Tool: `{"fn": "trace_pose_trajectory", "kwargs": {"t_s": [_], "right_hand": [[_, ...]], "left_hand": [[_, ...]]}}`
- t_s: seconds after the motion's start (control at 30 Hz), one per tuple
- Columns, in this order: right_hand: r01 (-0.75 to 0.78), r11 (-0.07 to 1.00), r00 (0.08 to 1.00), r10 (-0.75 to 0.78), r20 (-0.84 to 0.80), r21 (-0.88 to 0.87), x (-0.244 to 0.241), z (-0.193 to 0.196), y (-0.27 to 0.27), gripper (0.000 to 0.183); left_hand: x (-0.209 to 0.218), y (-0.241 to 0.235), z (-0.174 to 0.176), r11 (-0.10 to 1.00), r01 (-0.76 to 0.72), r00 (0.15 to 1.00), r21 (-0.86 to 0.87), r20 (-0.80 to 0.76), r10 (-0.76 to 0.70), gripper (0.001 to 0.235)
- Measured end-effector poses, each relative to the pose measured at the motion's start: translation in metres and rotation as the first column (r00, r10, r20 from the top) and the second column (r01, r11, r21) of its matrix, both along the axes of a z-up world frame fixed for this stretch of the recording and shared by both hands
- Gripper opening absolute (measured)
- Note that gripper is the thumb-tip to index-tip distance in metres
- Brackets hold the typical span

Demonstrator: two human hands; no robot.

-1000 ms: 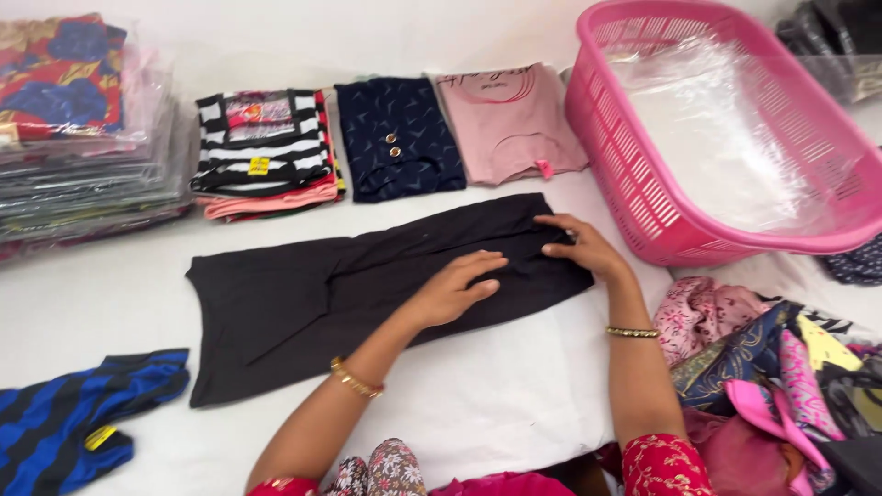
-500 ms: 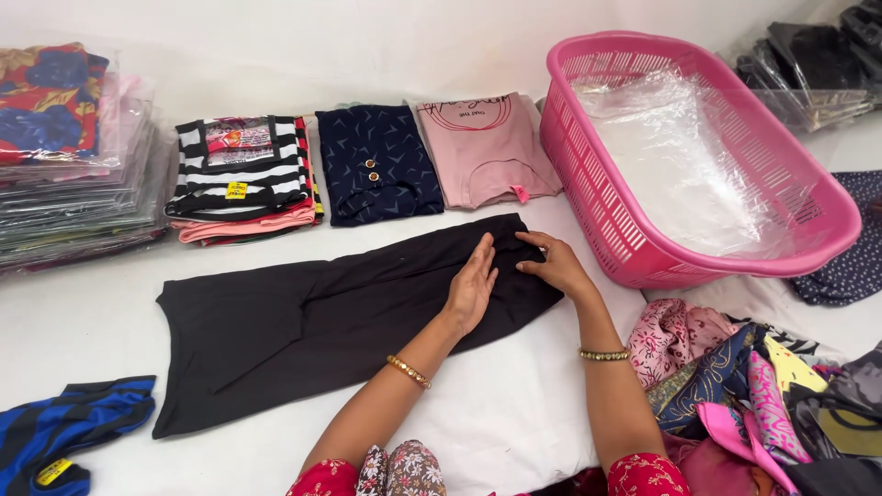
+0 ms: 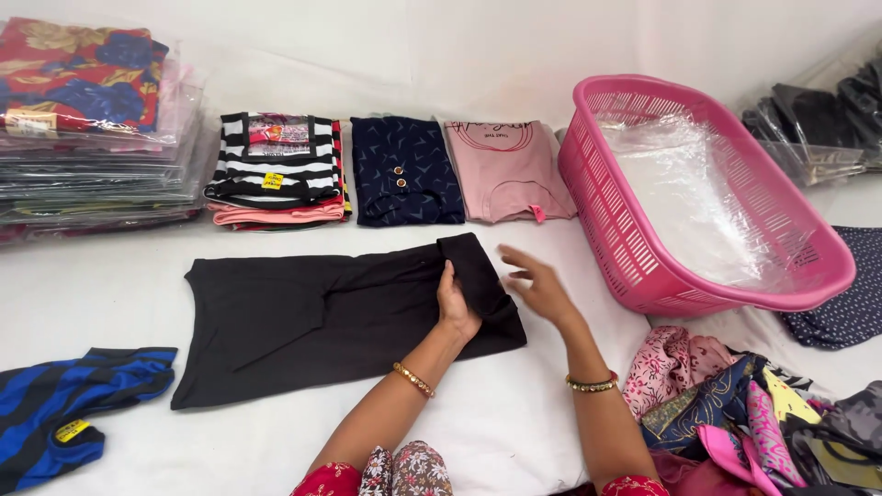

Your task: The person folds several garments on a white surface, including a striped top, a pink t-shirt, a black t-shirt, and a blue-striped top. Each item is smoothed, folded into a compact rectangle, and placed in a neat stack.

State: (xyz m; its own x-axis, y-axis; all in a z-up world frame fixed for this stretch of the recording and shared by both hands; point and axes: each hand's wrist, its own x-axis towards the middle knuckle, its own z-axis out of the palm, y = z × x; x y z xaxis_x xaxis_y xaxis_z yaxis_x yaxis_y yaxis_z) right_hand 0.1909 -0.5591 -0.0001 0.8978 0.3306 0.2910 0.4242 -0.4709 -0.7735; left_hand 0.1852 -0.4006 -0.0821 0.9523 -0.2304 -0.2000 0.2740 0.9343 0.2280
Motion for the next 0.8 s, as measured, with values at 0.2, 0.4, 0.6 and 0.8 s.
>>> {"fn": "trace_pose_trajectory", "kwargs": {"t_s": [0.2,0.4,0.6,0.8], "right_hand": [[-0.365,0.931,0.929,0.365,0.059,-0.012,-0.013,-0.011,0.039,0.071],[-0.193,0.955,0.959,0.232,0.163,-0.224,-0.006,-0.034,0.041,0.069],[0.026,0.915,0.982,0.053,0.183,-0.402,-0.014,-0.042,0.086,0.064],[0.127,0.87,0.986,-0.061,0.152,-0.477,-0.018,-0.062,0.117,0.063]], "left_hand": [[0.022,-0.002,-0.05,0.969,-0.168,0.985,0.179,0.073,0.158,0.062],[-0.001,0.008,0.01,0.997,-0.057,0.996,0.05,0.074,0.054,0.065],[0.01,0.041,0.002,0.952,-0.138,0.99,0.272,0.075,0.122,0.072],[0.011,0.08,-0.013,0.846,-0.128,0.991,0.518,0.03,0.132,0.085]]}}
